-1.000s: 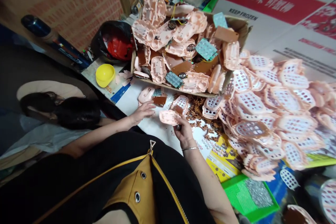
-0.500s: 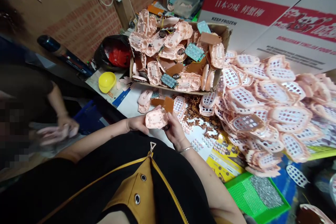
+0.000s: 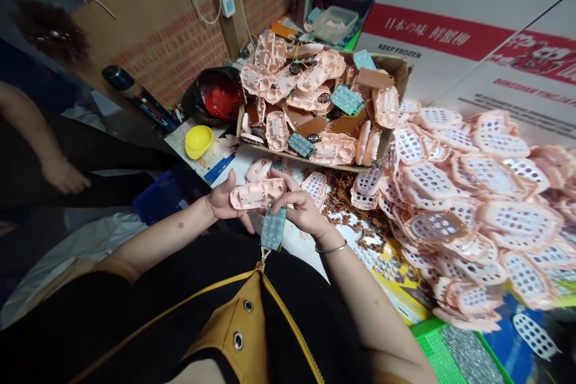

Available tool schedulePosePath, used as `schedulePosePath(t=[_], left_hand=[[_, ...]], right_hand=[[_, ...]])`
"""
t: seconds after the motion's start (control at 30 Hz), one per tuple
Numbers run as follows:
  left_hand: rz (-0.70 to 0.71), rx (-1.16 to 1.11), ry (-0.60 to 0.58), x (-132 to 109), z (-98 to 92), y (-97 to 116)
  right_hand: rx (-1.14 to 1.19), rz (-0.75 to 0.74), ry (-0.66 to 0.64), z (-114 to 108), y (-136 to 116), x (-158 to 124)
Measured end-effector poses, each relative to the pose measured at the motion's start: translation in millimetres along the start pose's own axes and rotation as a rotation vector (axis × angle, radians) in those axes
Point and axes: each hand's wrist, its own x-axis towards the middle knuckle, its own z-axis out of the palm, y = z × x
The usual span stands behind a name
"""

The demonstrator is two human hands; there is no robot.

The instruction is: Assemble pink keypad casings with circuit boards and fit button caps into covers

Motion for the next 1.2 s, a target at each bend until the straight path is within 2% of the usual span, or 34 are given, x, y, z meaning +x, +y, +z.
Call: schedulePosePath(t=[0.1, 0.17, 0.33, 0.47, 0.53, 0.63, 0.7, 0.77, 0.87, 0.97, 1.07, 1.13, 1.2], left_hand=[[0.066, 0.034, -0.005, 0.0, 6.6, 2.9], [0.113, 0.034, 0.010, 0.3, 10.8, 3.3], [0.138, 0.066, 0.080, -1.4, 12.3, 2.1], [0.285, 0.141, 0.199, -3.9, 7.2, -0.4], [0.378, 0.168, 0.240, -6.0, 5.7, 0.8], [0.502, 0.174, 0.300, -9.6, 7.3, 8.1], [0.544, 0.157, 0.326, -11.4, 11.1, 15.8], [0.569, 0.126, 0.337, -12.3, 15.6, 23.8], [0.608, 0.060, 0.347, -13.0, 19.6, 32.6], [0.622, 0.020, 0.372, -14.1, 19.1, 36.5], [0.639, -0.012, 0.362, -15.4, 19.3, 39.0], [0.679, -0.054, 0.321, -15.7, 21.8, 41.8], [0.720, -0.091, 0.265, -15.6, 25.0, 45.4]], right_hand=[[-0.060, -0.052, -0.031, -3.7, -15.3, 12.6], [-0.002, -0.055, -0.005, -3.0, -17.1, 18.1], [0.175, 0.014, 0.143, 4.0, -2.5, 20.2], [0.110, -0.037, 0.220, 8.0, 4.1, 14.4], [0.006, -0.120, 0.185, 9.3, 0.7, 11.2], [-0.189, -0.312, 0.065, 12.6, -9.6, 8.8], [-0.323, -0.424, -0.022, 15.5, -15.0, 9.0], [-0.402, -0.465, -0.041, 17.7, -15.2, 10.4], [-0.345, -0.343, 0.167, 17.8, -3.6, 15.6], [-0.022, -0.018, 0.338, 16.6, 13.8, 25.9], [0.457, 0.289, 0.287, 19.7, 24.0, 37.9], [0.698, 0.396, 0.207, 25.5, 25.4, 43.4], [0.806, 0.445, 0.113, 33.5, 24.8, 45.5]])
